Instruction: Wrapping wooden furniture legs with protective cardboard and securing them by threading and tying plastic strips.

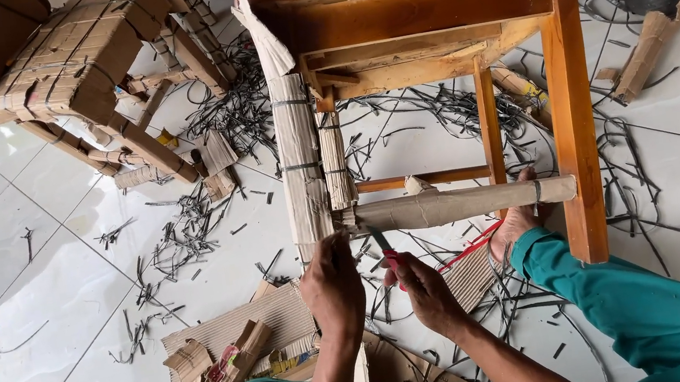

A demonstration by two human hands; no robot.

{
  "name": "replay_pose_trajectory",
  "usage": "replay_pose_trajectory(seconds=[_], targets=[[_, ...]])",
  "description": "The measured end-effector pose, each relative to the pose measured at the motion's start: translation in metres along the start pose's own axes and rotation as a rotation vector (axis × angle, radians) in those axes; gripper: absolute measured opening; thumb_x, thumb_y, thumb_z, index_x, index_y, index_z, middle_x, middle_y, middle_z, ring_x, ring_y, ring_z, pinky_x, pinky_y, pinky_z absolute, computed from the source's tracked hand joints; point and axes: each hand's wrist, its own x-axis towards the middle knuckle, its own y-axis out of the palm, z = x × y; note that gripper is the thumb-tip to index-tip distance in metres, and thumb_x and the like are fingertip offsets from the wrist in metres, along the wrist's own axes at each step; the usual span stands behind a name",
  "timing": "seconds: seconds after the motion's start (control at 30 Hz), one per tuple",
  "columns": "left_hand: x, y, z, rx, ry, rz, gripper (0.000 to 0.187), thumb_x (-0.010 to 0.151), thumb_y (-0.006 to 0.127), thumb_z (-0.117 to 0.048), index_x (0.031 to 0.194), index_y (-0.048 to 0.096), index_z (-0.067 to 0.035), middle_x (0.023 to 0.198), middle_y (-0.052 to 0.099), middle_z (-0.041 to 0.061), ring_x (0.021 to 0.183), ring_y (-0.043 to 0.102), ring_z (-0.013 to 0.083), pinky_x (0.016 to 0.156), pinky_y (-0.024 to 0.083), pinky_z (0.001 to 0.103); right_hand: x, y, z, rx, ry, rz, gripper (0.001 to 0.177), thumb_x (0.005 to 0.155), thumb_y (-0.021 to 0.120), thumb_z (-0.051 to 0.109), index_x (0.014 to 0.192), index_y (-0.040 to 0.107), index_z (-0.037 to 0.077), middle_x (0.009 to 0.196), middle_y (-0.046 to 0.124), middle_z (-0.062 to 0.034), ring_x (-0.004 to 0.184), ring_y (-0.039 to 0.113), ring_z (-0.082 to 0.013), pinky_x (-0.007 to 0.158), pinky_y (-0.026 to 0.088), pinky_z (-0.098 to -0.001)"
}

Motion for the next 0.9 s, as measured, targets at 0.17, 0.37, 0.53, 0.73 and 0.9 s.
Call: replay_pose_trajectory(seconds=[0.17, 0.37, 0.53, 0.73, 0.9], targets=[[-0.015, -0.012, -0.001, 0.049, 0.145, -0.083, 0.004, 0.095, 0.067, -0.01, 0.096, 0.067, -0.006, 0.072, 0.07, 0.004, 0.052, 0.063, 0.0118, 0.042, 0.048, 0.027, 0.007, 0.01, 0.011, 0.042, 0.017, 0.033, 0.035, 0.106, 0.042, 0.032, 0.112, 0.068, 0.009, 0.085, 0.067, -0.002, 0.082, 0.06, -0.0143, 0.077, 0.048, -0.0301], [-0.022, -0.003, 0.011, 0.133, 0.238, -0.128, 0.003, 0.096, 0.068, -0.01, 0.098, 0.067, -0.009, 0.068, 0.07, 0.001, 0.046, 0.057, 0.0071, 0.035, 0.041, 0.023, 0.017, 0.018, 0.01, 0.02, 0.044, 0.052, 0.032, 0.105, 0.044, 0.029, 0.115, 0.068, 0.011, 0.088, 0.068, -0.0016, 0.076, 0.058, -0.0138, 0.07, 0.046, -0.0295], [-0.023, -0.003, 0.009, 0.118, 0.24, -0.107, 0.002, 0.095, 0.066, -0.006, 0.096, 0.065, -0.007, 0.068, 0.066, 0.001, 0.045, 0.056, 0.0083, 0.035, 0.043, 0.025, 0.014, 0.016, -0.004, -0.021, 0.131, 0.097, 0.034, 0.107, 0.042, 0.034, 0.107, 0.07, 0.016, 0.081, 0.067, 0.0012, 0.056, 0.046, -0.0095, 0.051, 0.036, -0.0276], [-0.024, -0.005, 0.001, 0.068, 0.249, -0.106, 0.004, 0.092, 0.068, -0.002, 0.096, 0.067, -0.004, 0.073, 0.069, 0.004, 0.051, 0.062, 0.0124, 0.042, 0.048, 0.028, 0.011, 0.018, 0.001, 0.08, 0.092, 0.094, 0.04, 0.104, 0.043, 0.039, 0.116, 0.071, 0.012, 0.08, 0.065, -0.0008, 0.064, 0.048, -0.0108, 0.057, 0.035, -0.0269], [-0.023, -0.005, 0.005, 0.075, 0.207, -0.113, 0.002, 0.093, 0.067, -0.005, 0.094, 0.065, -0.006, 0.066, 0.066, 0.004, 0.045, 0.057, 0.0123, 0.038, 0.045, 0.029, 0.023, 0.014, 0.002, 0.013, 0.043, 0.131, 0.033, 0.106, 0.043, 0.033, 0.114, 0.069, 0.015, 0.083, 0.067, 0.0001, 0.067, 0.052, -0.0109, 0.06, 0.038, -0.027]])
